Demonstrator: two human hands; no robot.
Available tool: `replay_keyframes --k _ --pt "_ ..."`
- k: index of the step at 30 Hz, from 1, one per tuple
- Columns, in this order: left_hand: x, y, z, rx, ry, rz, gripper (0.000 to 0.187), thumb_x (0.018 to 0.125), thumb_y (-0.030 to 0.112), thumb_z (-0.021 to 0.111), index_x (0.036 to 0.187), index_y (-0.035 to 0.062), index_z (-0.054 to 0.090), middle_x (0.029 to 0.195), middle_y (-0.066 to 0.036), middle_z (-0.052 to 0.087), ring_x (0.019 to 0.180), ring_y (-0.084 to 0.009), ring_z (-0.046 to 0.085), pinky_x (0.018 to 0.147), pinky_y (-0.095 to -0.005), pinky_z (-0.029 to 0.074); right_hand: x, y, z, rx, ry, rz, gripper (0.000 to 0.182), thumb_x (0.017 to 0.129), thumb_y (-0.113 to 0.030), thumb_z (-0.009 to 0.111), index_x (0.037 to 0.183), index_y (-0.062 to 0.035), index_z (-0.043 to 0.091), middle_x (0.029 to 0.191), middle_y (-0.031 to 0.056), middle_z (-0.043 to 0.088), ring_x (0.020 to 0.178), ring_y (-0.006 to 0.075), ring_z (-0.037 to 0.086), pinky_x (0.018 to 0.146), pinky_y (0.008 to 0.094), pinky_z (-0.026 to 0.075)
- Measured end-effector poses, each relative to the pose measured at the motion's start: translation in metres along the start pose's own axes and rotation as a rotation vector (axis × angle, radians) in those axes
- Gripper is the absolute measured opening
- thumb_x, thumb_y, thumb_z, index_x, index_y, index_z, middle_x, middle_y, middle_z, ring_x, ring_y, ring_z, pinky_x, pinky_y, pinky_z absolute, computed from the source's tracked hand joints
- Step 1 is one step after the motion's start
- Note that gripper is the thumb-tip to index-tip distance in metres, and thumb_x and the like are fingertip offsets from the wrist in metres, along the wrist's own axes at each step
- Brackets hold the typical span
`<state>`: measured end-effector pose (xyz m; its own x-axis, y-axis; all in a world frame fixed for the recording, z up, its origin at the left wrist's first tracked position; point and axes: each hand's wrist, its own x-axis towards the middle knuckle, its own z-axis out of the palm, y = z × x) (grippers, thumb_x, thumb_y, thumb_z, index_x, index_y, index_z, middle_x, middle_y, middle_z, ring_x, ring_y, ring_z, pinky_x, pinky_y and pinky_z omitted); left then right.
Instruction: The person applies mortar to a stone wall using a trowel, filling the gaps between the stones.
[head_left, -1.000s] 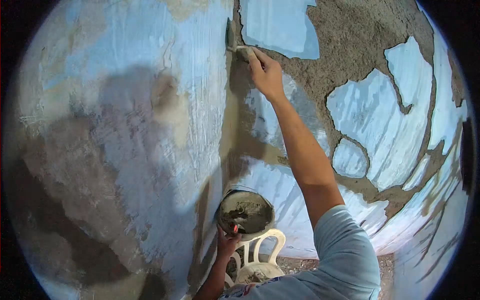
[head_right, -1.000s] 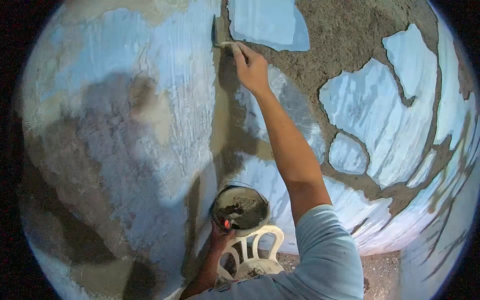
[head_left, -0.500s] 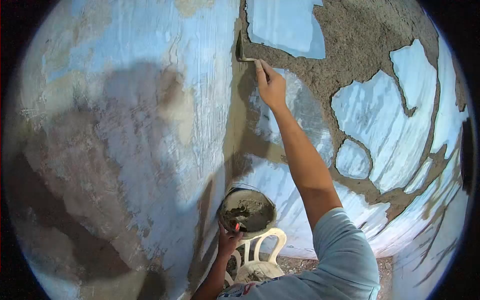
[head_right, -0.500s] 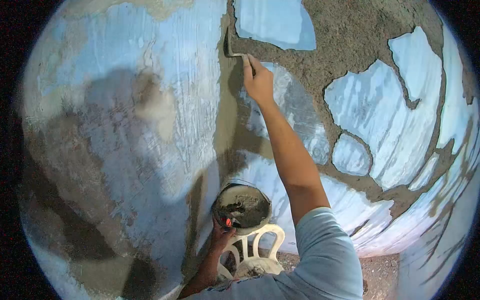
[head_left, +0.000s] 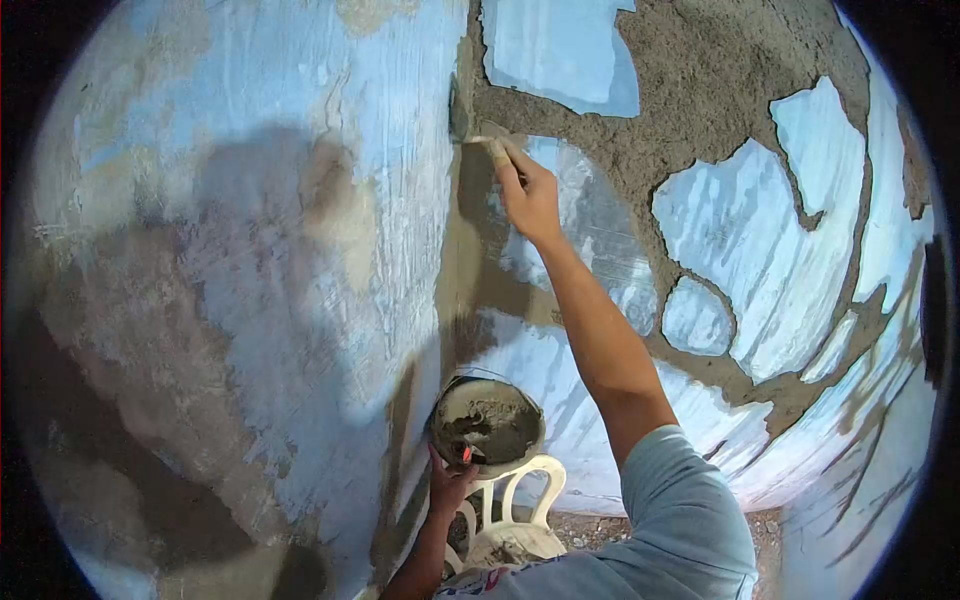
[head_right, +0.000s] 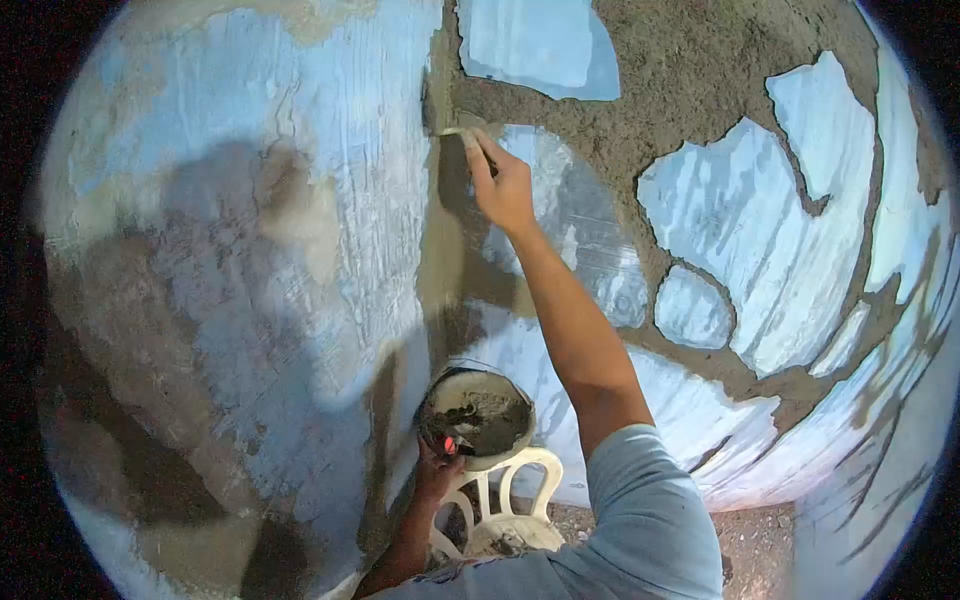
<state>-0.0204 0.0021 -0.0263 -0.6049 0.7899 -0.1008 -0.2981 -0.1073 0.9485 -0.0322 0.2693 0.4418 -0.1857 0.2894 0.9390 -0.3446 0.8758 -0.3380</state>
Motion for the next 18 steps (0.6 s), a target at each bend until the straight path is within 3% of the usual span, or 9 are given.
replay_keyframes --k 3,6,7,11,14,18 --pt "-0.001 0.006 0.001 0.027 0.023 0.002 0.118 0.093 0.005 0.075 0.166 0.0154 -0.016 0.100 -0.013 0.074 0.091 -0.0228 0.072 0.080 -0.0396 0.058 0.004 -0.007 -0.003 0.095 0.030 0.007 0.040 0.105 -0.029 0.063 0.134 -0.0017 0.069 0.077 -0.0003 0.065 0.057 0.0057 0.052 0.052 0.0250 0.042" --pt "-0.006 0.010 0.003 0.081 0.042 -0.053 0.118 0.093 0.004 0.075 0.166 0.0166 -0.017 0.100 -0.014 0.074 0.090 -0.0224 0.072 0.079 -0.0400 0.059 0.040 -0.019 -0.009 -0.012 0.103 0.026 0.043 0.105 -0.034 0.063 0.132 -0.0008 0.070 0.078 0.0001 0.065 0.059 0.0068 0.054 0.055 0.0257 0.044" --pt "-0.005 0.011 0.003 0.076 0.036 -0.045 0.118 0.093 0.004 0.075 0.166 0.0168 -0.017 0.101 -0.014 0.074 0.090 -0.0225 0.072 0.080 -0.0401 0.059 0.057 -0.010 -0.006 -0.080 0.152 -0.049 0.046 0.105 -0.038 0.062 0.132 -0.0022 0.070 0.077 0.0027 0.068 0.065 0.0093 0.060 0.061 0.0280 0.048" --pt "-0.004 0.008 0.003 0.005 -0.012 0.046 0.118 0.093 0.004 0.075 0.165 0.0170 -0.018 0.107 -0.018 0.074 0.093 -0.0233 0.073 0.085 -0.0408 0.060 0.090 -0.012 -0.002 -0.235 0.130 -0.023 0.043 0.103 -0.039 0.064 0.130 -0.0066 0.072 0.077 0.0092 0.073 0.074 0.0129 0.068 0.070 0.0332 0.053" --pt "-0.001 -0.001 -0.002 -0.017 -0.024 0.039 0.118 0.093 0.005 0.075 0.165 0.0169 -0.019 0.112 -0.019 0.073 0.096 -0.0241 0.073 0.088 -0.0407 0.060 0.103 -0.013 0.007 -0.294 0.177 -0.048 0.037 0.100 -0.031 0.063 0.121 -0.0033 0.074 0.084 0.0205 0.074 0.083 0.0389 0.074 0.078 0.0461 0.056" --pt "0.002 0.001 -0.001 0.060 0.018 -0.040 0.119 0.094 0.007 0.075 0.165 0.0158 -0.020 0.115 -0.020 0.073 0.099 -0.0250 0.072 0.090 -0.0406 0.059 0.108 -0.033 0.018 -0.484 0.181 -0.111 0.031 0.099 -0.026 0.061 0.115 -0.0014 0.072 0.089 0.0256 0.073 0.087 0.0470 0.070 0.078 0.0538 0.056"
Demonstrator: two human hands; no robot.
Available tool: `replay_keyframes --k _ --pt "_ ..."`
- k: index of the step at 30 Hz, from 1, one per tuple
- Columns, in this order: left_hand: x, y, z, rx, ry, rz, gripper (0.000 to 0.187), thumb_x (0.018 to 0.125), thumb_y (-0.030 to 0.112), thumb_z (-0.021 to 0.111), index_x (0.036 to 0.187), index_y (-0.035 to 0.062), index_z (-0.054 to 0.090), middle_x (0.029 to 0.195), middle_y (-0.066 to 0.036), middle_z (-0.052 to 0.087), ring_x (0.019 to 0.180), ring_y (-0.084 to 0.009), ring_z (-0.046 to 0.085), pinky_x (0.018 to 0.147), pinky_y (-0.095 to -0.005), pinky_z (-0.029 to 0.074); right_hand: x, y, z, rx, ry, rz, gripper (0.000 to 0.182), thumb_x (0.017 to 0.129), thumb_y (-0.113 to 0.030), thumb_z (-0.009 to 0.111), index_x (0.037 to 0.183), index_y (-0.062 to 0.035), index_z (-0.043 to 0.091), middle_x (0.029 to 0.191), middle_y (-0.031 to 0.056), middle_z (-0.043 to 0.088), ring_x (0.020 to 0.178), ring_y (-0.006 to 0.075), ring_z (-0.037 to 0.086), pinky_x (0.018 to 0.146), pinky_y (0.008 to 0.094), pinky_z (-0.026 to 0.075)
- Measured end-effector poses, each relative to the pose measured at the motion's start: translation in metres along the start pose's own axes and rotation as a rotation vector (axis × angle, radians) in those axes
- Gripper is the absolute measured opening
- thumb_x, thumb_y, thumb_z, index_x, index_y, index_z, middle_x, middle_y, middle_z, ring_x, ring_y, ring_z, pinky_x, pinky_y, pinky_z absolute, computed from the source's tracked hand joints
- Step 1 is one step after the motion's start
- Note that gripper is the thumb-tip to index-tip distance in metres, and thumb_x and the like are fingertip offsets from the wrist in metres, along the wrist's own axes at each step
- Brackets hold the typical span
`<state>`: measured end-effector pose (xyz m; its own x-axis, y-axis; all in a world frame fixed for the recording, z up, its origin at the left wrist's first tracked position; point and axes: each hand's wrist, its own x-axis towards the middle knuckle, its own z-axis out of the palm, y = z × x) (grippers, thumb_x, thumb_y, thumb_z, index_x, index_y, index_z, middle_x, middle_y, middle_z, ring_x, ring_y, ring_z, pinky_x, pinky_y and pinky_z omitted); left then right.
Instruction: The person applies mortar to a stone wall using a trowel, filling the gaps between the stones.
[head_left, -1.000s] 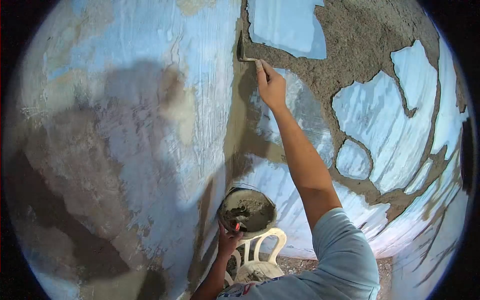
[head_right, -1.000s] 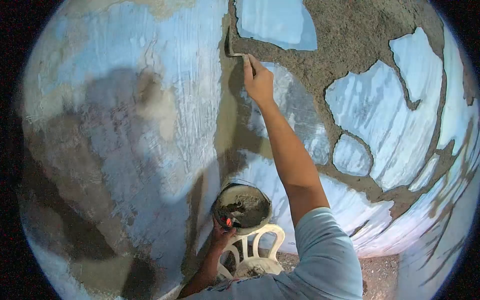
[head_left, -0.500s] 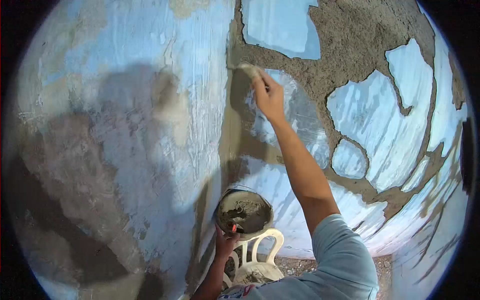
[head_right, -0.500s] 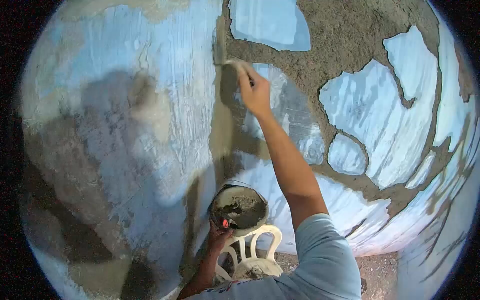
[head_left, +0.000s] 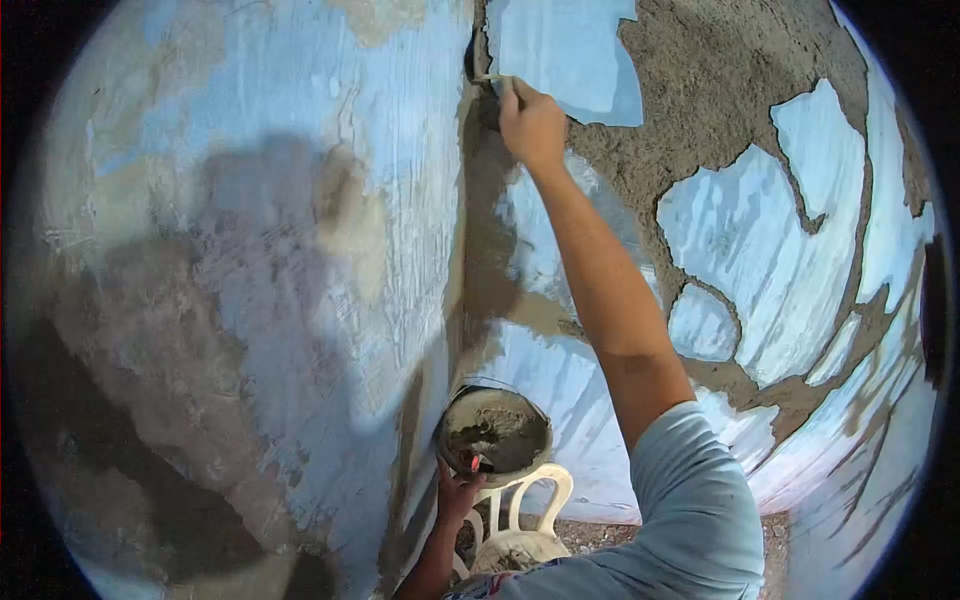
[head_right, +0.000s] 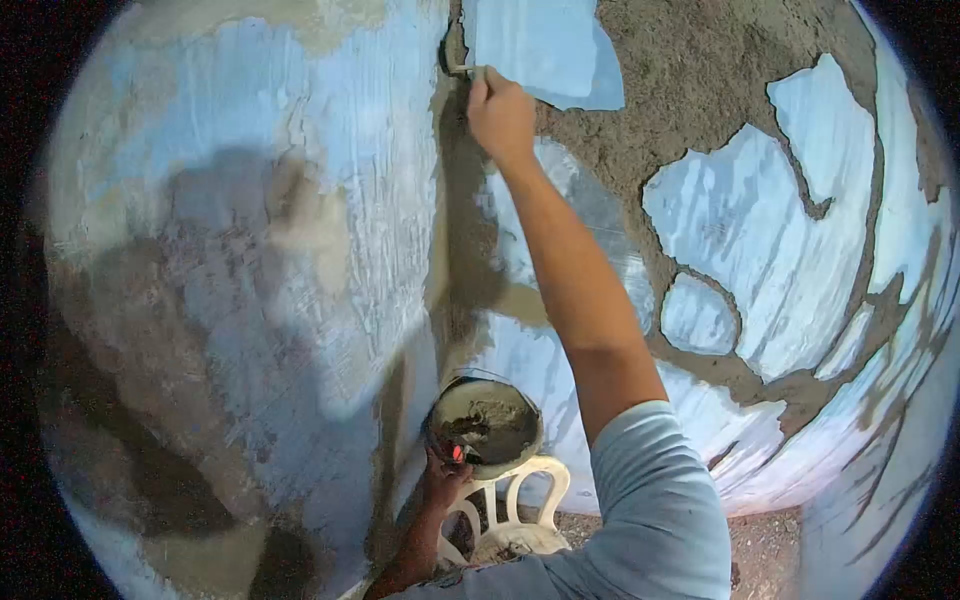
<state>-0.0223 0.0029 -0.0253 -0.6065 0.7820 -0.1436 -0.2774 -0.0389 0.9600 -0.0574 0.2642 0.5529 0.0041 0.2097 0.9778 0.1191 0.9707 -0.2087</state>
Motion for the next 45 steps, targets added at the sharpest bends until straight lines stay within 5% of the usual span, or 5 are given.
replay_keyframes --k 10,19,29,39,45 --pt "0.002 -0.007 0.000 0.049 0.035 0.026 0.118 0.091 0.008 0.078 0.166 0.0132 -0.014 0.128 -0.019 0.066 0.099 -0.0236 0.071 0.089 -0.0398 0.059 -0.007 -0.033 -0.009 -0.088 -0.088 -0.093 0.023 0.098 -0.019 0.058 0.094 0.0029 0.064 0.083 0.0293 0.070 0.084 0.0515 0.069 0.076 0.0586 0.054" --pt "-0.015 0.017 0.007 0.024 0.020 0.097 0.116 0.091 0.008 0.077 0.167 0.0163 -0.010 0.135 -0.019 0.061 0.104 -0.0262 0.070 0.084 -0.0421 0.061 -0.024 0.010 -0.039 0.263 -0.060 0.034 0.041 0.102 -0.035 0.065 0.128 -0.0036 0.072 0.071 0.0090 0.070 0.064 0.0150 0.066 0.066 0.0320 0.053" --pt "0.001 -0.007 -0.001 0.010 0.009 0.101 0.119 0.091 0.006 0.077 0.165 0.0099 -0.015 0.128 -0.020 0.068 0.102 -0.0246 0.071 0.090 -0.0413 0.059 0.015 0.003 -0.009 0.186 -0.099 0.067 0.036 0.101 -0.033 0.060 0.118 -0.0034 0.073 0.082 0.0273 0.069 0.078 0.0460 0.069 0.072 0.0464 0.054" --pt "-0.003 0.007 0.001 0.072 0.001 0.107 0.115 0.091 0.003 0.077 0.167 0.0113 -0.010 0.128 -0.020 0.066 0.102 -0.0245 0.070 0.085 -0.0392 0.061 -0.024 0.000 -0.032 0.359 -0.144 -0.003 0.043 0.103 -0.034 0.064 0.131 -0.0025 0.070 0.077 0.0065 0.070 0.069 0.0113 0.064 0.068 0.0318 0.053" --pt "0.001 -0.005 -0.002 -0.006 -0.004 0.067 0.117 0.088 0.006 0.080 0.167 0.0131 -0.005 0.140 -0.019 0.057 0.109 -0.0258 0.069 0.086 -0.0402 0.060 -0.025 0.028 -0.015 0.212 -0.071 0.051 0.038 0.101 -0.031 0.063 0.123 -0.0021 0.073 0.082 0.0181 0.073 0.075 0.0292 0.071 0.073 0.0391 0.055"
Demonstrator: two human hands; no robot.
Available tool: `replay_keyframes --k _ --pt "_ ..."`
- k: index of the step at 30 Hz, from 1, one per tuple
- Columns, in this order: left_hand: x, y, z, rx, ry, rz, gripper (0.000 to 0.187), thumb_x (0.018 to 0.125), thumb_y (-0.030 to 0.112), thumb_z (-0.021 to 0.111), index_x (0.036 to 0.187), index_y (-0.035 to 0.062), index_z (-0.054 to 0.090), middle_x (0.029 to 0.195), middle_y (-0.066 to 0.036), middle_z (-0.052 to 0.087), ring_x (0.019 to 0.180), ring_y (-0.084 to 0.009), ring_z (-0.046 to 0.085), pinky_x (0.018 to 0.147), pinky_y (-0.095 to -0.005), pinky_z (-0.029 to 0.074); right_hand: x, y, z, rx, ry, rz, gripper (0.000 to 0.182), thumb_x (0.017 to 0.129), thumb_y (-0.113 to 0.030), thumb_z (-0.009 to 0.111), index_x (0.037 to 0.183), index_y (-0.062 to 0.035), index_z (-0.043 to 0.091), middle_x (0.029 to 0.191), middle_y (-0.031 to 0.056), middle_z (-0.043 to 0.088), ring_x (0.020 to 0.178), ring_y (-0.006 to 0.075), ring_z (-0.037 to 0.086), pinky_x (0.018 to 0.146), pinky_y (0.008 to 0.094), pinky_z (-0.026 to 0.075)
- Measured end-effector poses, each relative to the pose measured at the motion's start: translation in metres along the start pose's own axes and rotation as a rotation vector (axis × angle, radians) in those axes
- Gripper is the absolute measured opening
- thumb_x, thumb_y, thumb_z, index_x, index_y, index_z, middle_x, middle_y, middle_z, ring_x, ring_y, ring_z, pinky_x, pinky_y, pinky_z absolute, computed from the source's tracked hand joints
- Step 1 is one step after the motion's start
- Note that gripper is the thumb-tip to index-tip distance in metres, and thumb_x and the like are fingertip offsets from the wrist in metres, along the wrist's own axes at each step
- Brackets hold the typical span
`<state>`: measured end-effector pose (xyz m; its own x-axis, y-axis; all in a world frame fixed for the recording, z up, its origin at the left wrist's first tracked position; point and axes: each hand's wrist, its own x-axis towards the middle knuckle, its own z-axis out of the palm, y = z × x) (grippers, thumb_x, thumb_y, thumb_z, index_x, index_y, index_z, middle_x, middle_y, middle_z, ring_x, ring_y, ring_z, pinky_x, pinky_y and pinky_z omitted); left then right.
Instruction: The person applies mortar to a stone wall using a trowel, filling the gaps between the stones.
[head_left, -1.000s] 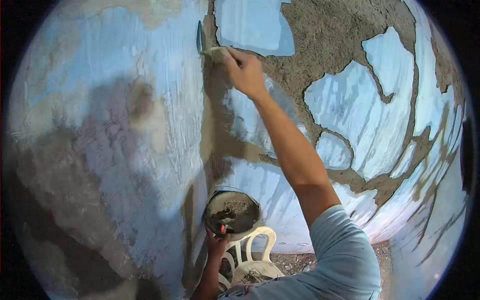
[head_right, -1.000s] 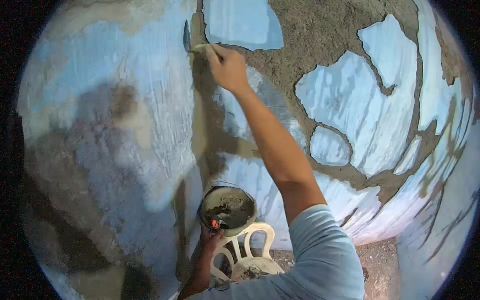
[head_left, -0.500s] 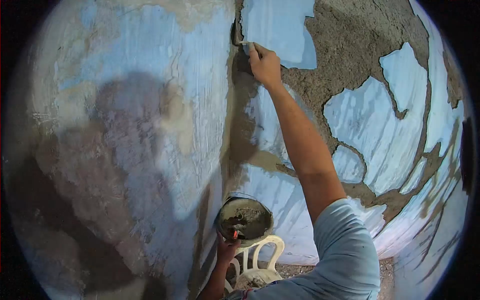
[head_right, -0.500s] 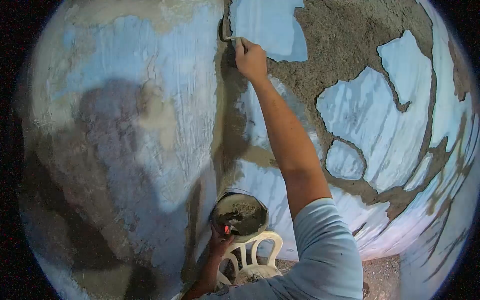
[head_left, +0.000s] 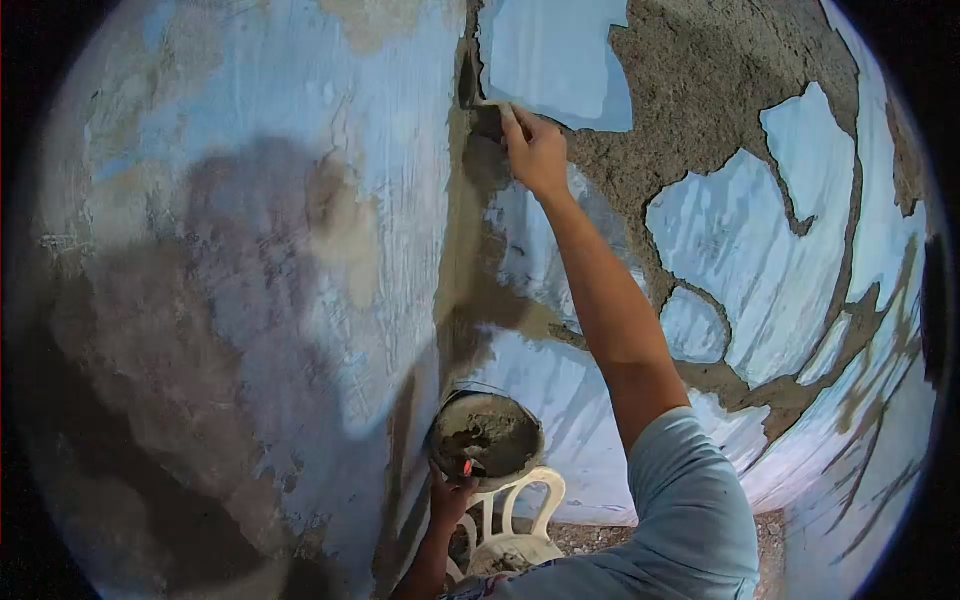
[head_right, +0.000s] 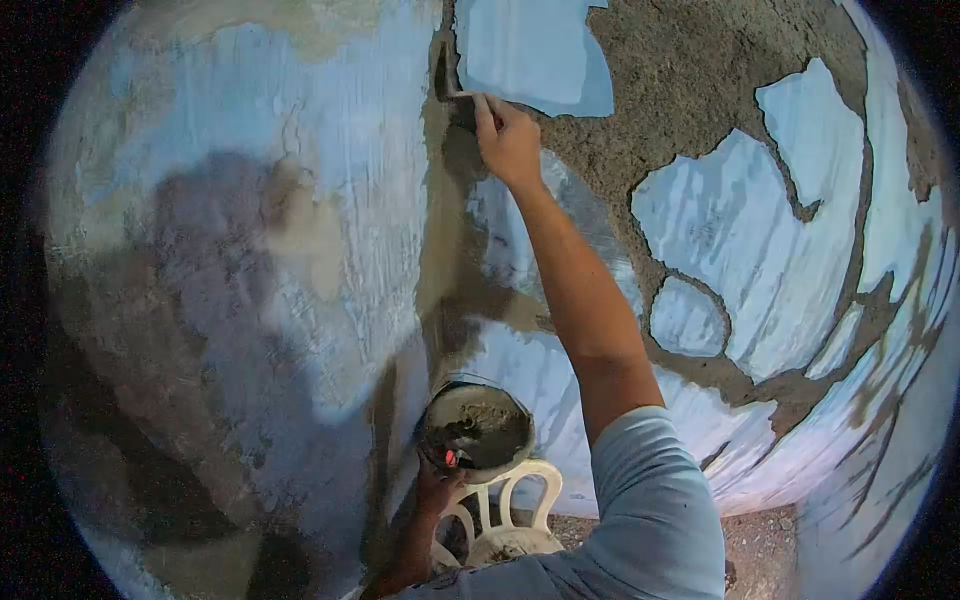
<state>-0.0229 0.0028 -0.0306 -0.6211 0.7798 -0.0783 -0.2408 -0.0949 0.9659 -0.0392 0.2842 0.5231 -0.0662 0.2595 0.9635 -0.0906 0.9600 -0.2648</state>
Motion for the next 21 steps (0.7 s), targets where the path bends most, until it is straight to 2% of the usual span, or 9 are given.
replay_keyframes --k 1,5,7,10,13,16,19,20,21 --pt "0.003 -0.005 -0.001 -0.011 0.001 -0.011 0.117 0.088 0.007 0.081 0.167 0.0130 -0.005 0.141 -0.019 0.056 0.110 -0.0260 0.069 0.086 -0.0403 0.060 -0.001 -0.002 0.001 0.009 -0.017 0.012 0.037 0.101 -0.029 0.062 0.121 -0.0001 0.073 0.086 0.0236 0.073 0.079 0.0376 0.073 0.075 0.0425 0.055" --pt "0.008 -0.017 -0.003 -0.065 -0.011 0.026 0.116 0.088 0.006 0.080 0.167 0.0130 -0.004 0.143 -0.019 0.055 0.111 -0.0263 0.069 0.088 -0.0406 0.060 0.001 0.001 0.010 -0.073 0.018 -0.072 0.037 0.100 -0.027 0.061 0.120 0.0012 0.073 0.088 0.0256 0.073 0.081 0.0419 0.072 0.075 0.0441 0.055" --pt "0.002 -0.003 0.001 -0.054 -0.009 0.023 0.116 0.088 0.005 0.080 0.167 0.0133 -0.004 0.143 -0.018 0.055 0.111 -0.0262 0.069 0.088 -0.0409 0.059 0.004 0.003 0.010 -0.128 0.005 -0.104 0.037 0.099 -0.026 0.061 0.121 0.0011 0.073 0.087 0.0261 0.072 0.082 0.0436 0.072 0.075 0.0445 0.055" --pt "0.003 -0.002 0.000 0.006 -0.019 0.041 0.115 0.088 0.003 0.079 0.168 0.0135 -0.003 0.143 -0.018 0.055 0.111 -0.0268 0.069 0.089 -0.0415 0.059 0.002 -0.003 0.006 -0.166 -0.002 -0.151 0.037 0.100 -0.027 0.061 0.122 0.0014 0.072 0.082 0.0248 0.071 0.077 0.0400 0.072 0.073 0.0427 0.055" --pt "-0.004 0.008 0.004 0.004 -0.004 0.041 0.114 0.088 0.002 0.079 0.168 0.0132 -0.002 0.143 -0.018 0.056 0.112 -0.0275 0.068 0.091 -0.0419 0.059 -0.003 -0.007 0.011 -0.054 0.024 -0.128 0.038 0.100 -0.027 0.060 0.124 0.0013 0.071 0.075 0.0224 0.069 0.067 0.0343 0.069 0.068 0.0387 0.054" --pt "-0.001 0.002 0.002 0.011 -0.009 0.071 0.114 0.088 0.002 0.078 0.168 0.0137 -0.004 0.143 -0.018 0.056 0.113 -0.0279 0.068 0.092 -0.0421 0.058 -0.018 -0.022 0.001 -0.090 -0.053 -0.064 0.039 0.102 -0.029 0.064 0.128 -0.0005 0.071 0.077 0.0149 0.072 0.067 0.0198 0.068 0.066 0.0340 0.053" --pt "-0.001 0.004 0.002 -0.028 0.001 0.019 0.115 0.088 0.001 0.077 0.168 0.0133 -0.005 0.141 -0.018 0.057 0.112 -0.0268 0.068 0.091 -0.0416 0.058 -0.038 -0.024 -0.006 0.101 -0.067 -0.009 0.038 0.104 -0.029 0.064 0.127 -0.0004 0.072 0.071 0.0080 0.068 0.065 0.0112 0.062 0.062 0.0292 0.050" --pt "-0.001 0.005 0.003 -0.038 0.006 0.005 0.116 0.088 0.001 0.077 0.168 0.0130 -0.006 0.140 -0.018 0.057 0.112 -0.0263 0.068 0.091 -0.0414 0.058 -0.043 -0.013 -0.003 0.104 -0.042 -0.045 0.039 0.104 -0.031 0.064 0.127 -0.0006 0.073 0.068 0.0031 0.064 0.065 0.0068 0.058 0.058 0.0269 0.047" --pt "0.000 0.002 0.002 -0.044 0.016 -0.002 0.116 0.088 0.000 0.077 0.168 0.0126 -0.006 0.140 -0.018 0.058 0.112 -0.0257 0.067 0.091 -0.0410 0.058 -0.043 -0.011 -0.002 0.078 -0.008 -0.029 0.039 0.103 -0.030 0.065 0.126 0.0005 0.072 0.069 0.0078 0.066 0.064 0.0109 0.061 0.059 0.0298 0.048"
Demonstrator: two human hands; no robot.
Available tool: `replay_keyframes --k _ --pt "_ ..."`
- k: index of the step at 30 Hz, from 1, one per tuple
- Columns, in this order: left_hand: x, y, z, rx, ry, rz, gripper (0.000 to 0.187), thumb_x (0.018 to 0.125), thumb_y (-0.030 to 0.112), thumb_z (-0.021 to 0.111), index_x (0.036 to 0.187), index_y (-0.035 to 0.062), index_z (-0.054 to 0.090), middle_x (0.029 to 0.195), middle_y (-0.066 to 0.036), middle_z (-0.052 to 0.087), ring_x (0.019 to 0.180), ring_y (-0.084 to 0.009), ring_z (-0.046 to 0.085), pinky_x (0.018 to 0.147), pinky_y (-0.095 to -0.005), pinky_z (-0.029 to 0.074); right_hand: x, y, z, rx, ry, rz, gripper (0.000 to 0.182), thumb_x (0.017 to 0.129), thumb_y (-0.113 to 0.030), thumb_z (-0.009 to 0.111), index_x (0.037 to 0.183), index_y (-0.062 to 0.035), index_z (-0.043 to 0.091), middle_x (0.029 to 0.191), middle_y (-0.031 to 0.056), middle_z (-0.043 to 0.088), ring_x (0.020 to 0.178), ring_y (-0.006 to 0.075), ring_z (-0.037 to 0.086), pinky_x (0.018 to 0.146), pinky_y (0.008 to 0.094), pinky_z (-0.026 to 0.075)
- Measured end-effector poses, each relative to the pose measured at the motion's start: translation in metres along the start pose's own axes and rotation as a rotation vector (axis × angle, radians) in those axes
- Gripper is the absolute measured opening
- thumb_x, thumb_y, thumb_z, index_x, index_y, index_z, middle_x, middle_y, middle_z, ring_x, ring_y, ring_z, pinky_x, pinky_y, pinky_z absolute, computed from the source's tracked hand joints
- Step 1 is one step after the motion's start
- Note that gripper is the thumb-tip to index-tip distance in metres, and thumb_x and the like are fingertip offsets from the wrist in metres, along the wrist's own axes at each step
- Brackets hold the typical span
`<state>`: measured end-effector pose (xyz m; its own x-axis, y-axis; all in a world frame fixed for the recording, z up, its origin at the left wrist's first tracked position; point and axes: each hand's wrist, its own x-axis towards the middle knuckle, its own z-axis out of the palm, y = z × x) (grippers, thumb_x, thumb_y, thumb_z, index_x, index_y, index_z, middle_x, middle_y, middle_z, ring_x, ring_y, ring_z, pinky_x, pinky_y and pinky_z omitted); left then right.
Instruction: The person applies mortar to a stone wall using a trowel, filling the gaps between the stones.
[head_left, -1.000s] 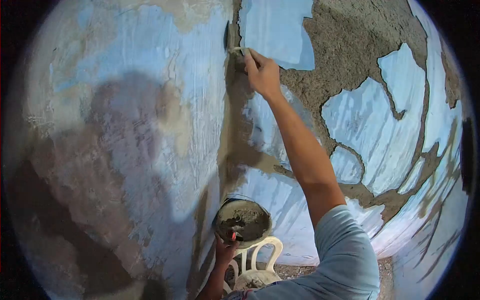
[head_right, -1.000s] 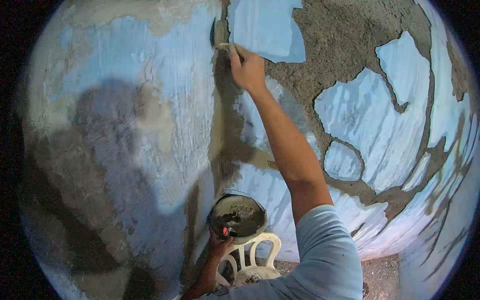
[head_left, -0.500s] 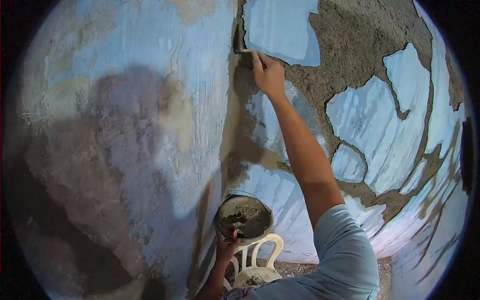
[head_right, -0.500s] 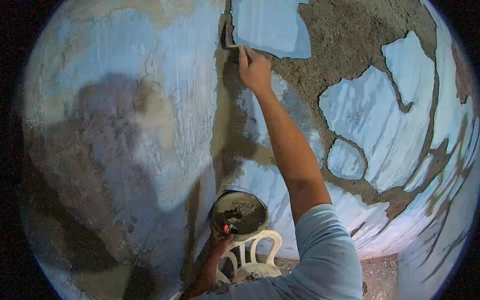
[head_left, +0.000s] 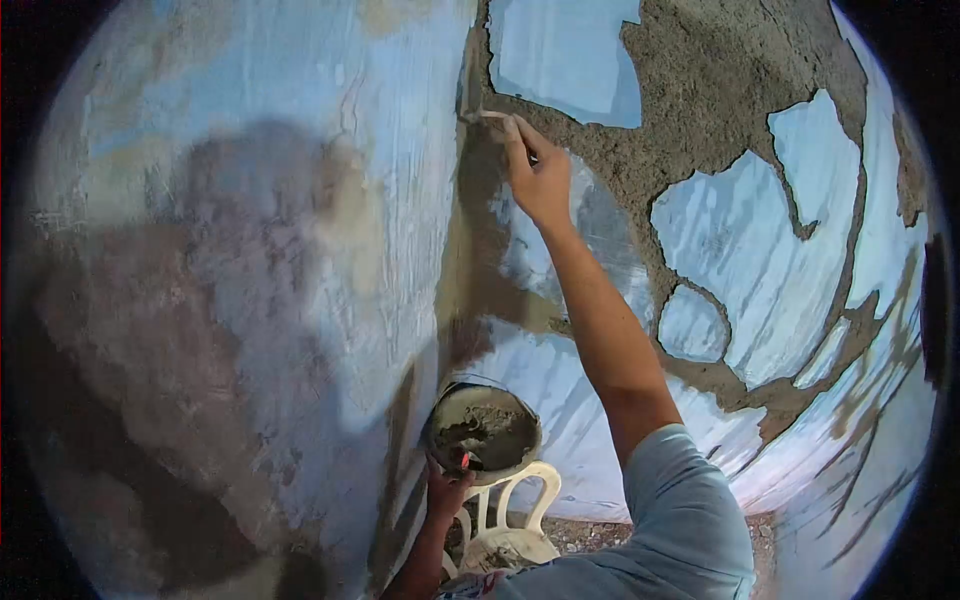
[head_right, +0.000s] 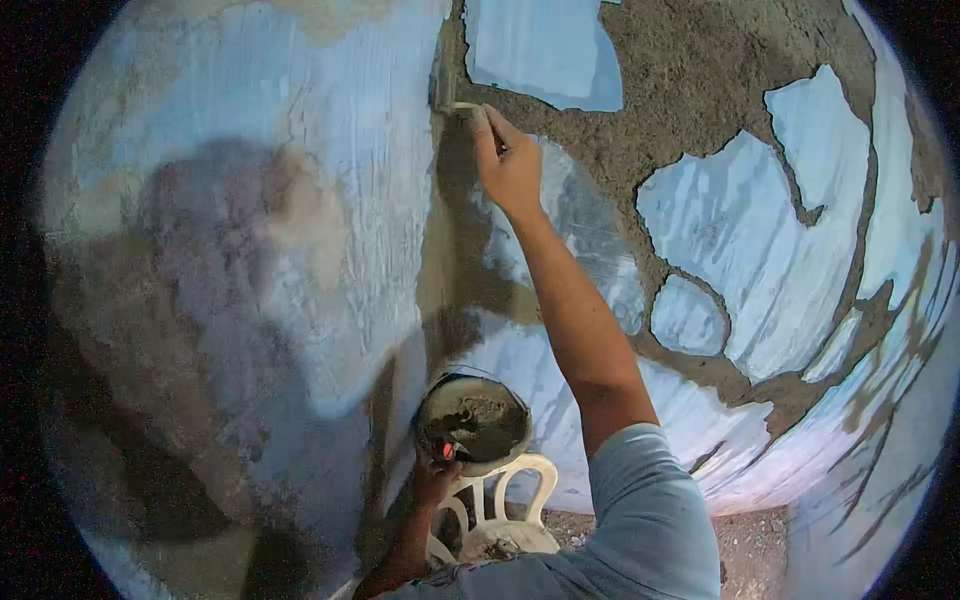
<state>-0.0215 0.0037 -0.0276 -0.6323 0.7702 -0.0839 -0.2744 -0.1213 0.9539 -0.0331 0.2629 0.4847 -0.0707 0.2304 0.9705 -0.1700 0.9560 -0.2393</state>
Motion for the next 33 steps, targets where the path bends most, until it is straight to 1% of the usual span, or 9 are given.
replay_keyframes --k 2,6,9,12,18,19,23,31,33 --pt "-0.001 -0.006 -0.001 -0.005 0.011 0.010 0.116 0.088 0.000 0.077 0.167 0.0118 -0.007 0.137 -0.017 0.059 0.111 -0.0247 0.067 0.090 -0.0403 0.059 -0.002 0.003 0.002 -0.052 0.069 0.032 0.040 0.101 -0.029 0.065 0.124 0.0027 0.072 0.071 0.0172 0.069 0.061 0.0190 0.066 0.060 0.0356 0.051" --pt "0.002 -0.005 0.000 -0.029 -0.016 0.048 0.119 0.089 0.002 0.078 0.166 0.0105 -0.012 0.125 -0.017 0.067 0.104 -0.0231 0.069 0.089 -0.0379 0.059 -0.005 0.008 0.012 -0.146 0.069 -0.019 0.039 0.102 -0.026 0.064 0.122 0.0062 0.071 0.075 0.0225 0.071 0.064 0.0314 0.070 0.062 0.0394 0.052" --pt "-0.003 0.002 0.001 -0.007 -0.004 -0.026 0.119 0.090 0.003 0.077 0.166 0.0112 -0.014 0.115 -0.016 0.070 0.100 -0.0226 0.070 0.087 -0.0382 0.060 -0.012 0.007 0.022 -0.175 0.076 -0.019 0.041 0.102 -0.028 0.064 0.125 0.0055 0.070 0.088 0.0264 0.074 0.072 0.0284 0.074 0.066 0.0381 0.055" --pt "-0.011 0.014 0.003 -0.035 -0.010 0.000 0.118 0.092 0.003 0.076 0.166 0.0125 -0.014 0.109 -0.016 0.071 0.099 -0.0224 0.070 0.087 -0.0396 0.060 -0.013 0.007 0.032 -0.234 0.099 -0.130 0.036 0.099 -0.017 0.062 0.125 0.0075 0.068 0.089 0.0308 0.071 0.076 0.0439 0.071 0.067 0.0473 0.056" --pt "0.003 -0.007 0.000 -0.045 -0.032 0.009 0.118 0.091 0.002 0.076 0.166 0.0125 -0.014 0.107 -0.016 0.071 0.098 -0.0231 0.070 0.086 -0.0416 0.061 -0.029 -0.016 0.024 -0.180 0.048 -0.187 0.036 0.097 -0.013 0.063 0.127 0.0077 0.066 0.095 0.0321 0.071 0.084 0.0476 0.071 0.073 0.0481 0.057" --pt "-0.003 0.002 0.003 -0.052 -0.014 0.010 0.118 0.091 0.002 0.076 0.166 0.0124 -0.014 0.106 -0.015 0.071 0.098 -0.0234 0.070 0.086 -0.0416 0.061 -0.036 -0.017 0.020 -0.194 0.051 -0.169 0.039 0.099 -0.017 0.066 0.132 0.0035 0.067 0.077 0.0246 0.069 0.062 0.0284 0.067 0.061 0.0386 0.052" --pt "-0.006 0.011 0.004 0.017 0.009 0.015 0.117 0.090 0.001 0.076 0.166 0.0122 -0.013 0.117 -0.017 0.067 0.099 -0.0248 0.070 0.085 -0.0413 0.062 -0.053 -0.014 0.009 -0.006 0.059 0.000 0.041 0.103 -0.027 0.065 0.131 0.0027 0.068 0.063 0.0079 0.058 0.058 0.0089 0.051 0.055 0.0303 0.045" --pt "0.002 -0.007 -0.003 -0.046 -0.051 0.028 0.114 0.089 0.001 0.076 0.167 0.0115 -0.006 0.138 -0.018 0.056 0.104 -0.0253 0.069 0.083 -0.0411 0.062 -0.033 0.005 0.015 -0.105 0.080 0.031 0.042 0.101 -0.027 0.066 0.129 0.0044 0.070 0.065 0.0118 0.063 0.058 0.0114 0.056 0.056 0.0314 0.046" --pt "0.003 -0.007 -0.003 -0.038 -0.054 0.039 0.114 0.089 0.002 0.077 0.167 0.0117 -0.006 0.137 -0.018 0.057 0.102 -0.0248 0.069 0.083 -0.0413 0.062 -0.042 0.010 0.017 -0.138 0.040 0.053 0.040 0.100 -0.023 0.065 0.127 0.0058 0.069 0.071 0.0196 0.067 0.061 0.0212 0.064 0.059 0.0356 0.050"
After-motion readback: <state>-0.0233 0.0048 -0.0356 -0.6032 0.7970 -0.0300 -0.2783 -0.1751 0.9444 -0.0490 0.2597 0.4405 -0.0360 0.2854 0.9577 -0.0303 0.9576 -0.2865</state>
